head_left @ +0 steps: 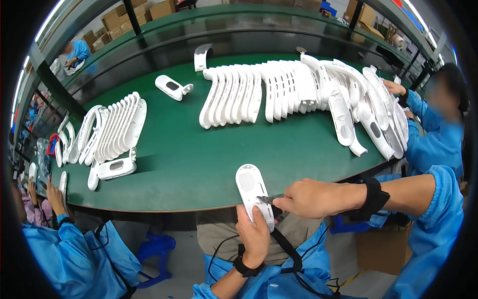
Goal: Using pliers and other tools to trim and assemble white plastic molded parts on a factory production line.
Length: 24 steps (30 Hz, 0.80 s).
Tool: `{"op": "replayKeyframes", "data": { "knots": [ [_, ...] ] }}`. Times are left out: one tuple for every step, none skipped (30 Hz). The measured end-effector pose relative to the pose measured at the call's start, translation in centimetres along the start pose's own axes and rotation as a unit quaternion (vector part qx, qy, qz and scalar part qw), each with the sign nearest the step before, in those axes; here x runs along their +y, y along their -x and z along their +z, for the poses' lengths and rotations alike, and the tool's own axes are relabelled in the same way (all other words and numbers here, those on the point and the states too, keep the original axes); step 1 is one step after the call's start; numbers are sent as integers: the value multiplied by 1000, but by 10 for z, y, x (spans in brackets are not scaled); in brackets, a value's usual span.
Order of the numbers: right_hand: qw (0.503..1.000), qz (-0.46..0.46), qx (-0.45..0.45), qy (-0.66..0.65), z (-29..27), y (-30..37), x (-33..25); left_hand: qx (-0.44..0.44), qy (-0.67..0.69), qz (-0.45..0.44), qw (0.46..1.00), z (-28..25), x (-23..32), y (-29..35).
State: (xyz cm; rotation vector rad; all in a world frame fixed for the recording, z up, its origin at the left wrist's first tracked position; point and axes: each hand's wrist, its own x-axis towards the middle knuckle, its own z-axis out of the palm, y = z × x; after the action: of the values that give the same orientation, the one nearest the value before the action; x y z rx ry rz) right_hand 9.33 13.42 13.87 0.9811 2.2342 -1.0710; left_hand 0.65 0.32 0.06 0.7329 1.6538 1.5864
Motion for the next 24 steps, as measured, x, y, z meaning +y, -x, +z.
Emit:
{"op": "replayKeyframes", "data": {
  "knots": [
    [993,70,-44,-85,-2,2,-6,4,19,-9,1000,1,2,-1],
    [972,138,-88,-169,-3,3,-9,9,39,-18,999,2,4,-2],
    [972,139,-86,-169,2,3,-6,7,39,-17,999,2,5,-2],
    [957,140,-86,-237,11,1,2,15,40,-6,999,4,7,-2],
    [938,140,-86,-306,17,2,5,22,39,4,999,4,8,-1],
    [938,141,-85,-304,21,3,9,22,40,4,999,4,7,-1],
    [917,144,-88,-362,23,5,9,18,50,3,999,3,5,-2],
    [892,147,-90,-419,24,6,9,15,60,2,998,1,4,-2],
    [893,148,-89,-416,27,10,12,17,63,3,998,0,4,-2],
    [928,90,-27,-361,27,17,15,19,79,-8,997,1,6,-1],
    [952,30,34,-302,27,21,15,21,96,-19,995,1,7,-1],
    [954,27,32,-296,25,23,13,28,99,-17,995,0,8,-2],
    [944,-67,141,-292,25,28,6,18,100,-33,994,-1,7,-3],
    [913,-161,245,-283,25,29,0,8,101,-50,994,-2,7,-3],
    [884,-197,270,-327,26,23,-7,11,103,-50,993,-3,5,-2],
    [884,-198,272,-326,31,12,-11,6,104,-53,993,-2,4,-3],
    [844,-242,318,-359,38,-5,-12,-1,107,-56,993,-1,3,-3],
    [798,-284,362,-389,43,-20,-12,-4,110,-54,993,0,3,-4],
    [798,-286,363,-388,46,-33,-15,-7,113,-55,992,0,2,-5],
    [810,-282,350,-376,49,-44,-17,-9,116,-57,992,0,2,-5],
    [823,-277,338,-363,51,-51,-18,-3,120,-63,991,0,4,-5],
    [823,-280,334,-363,52,-57,-19,2,120,-62,991,0,4,-4],
    [825,-293,353,-331,53,-61,-19,3,105,-62,992,-1,4,-4],
    [824,-305,372,-298,55,-64,-20,3,92,-62,994,-1,4,-4]
  ]
}}
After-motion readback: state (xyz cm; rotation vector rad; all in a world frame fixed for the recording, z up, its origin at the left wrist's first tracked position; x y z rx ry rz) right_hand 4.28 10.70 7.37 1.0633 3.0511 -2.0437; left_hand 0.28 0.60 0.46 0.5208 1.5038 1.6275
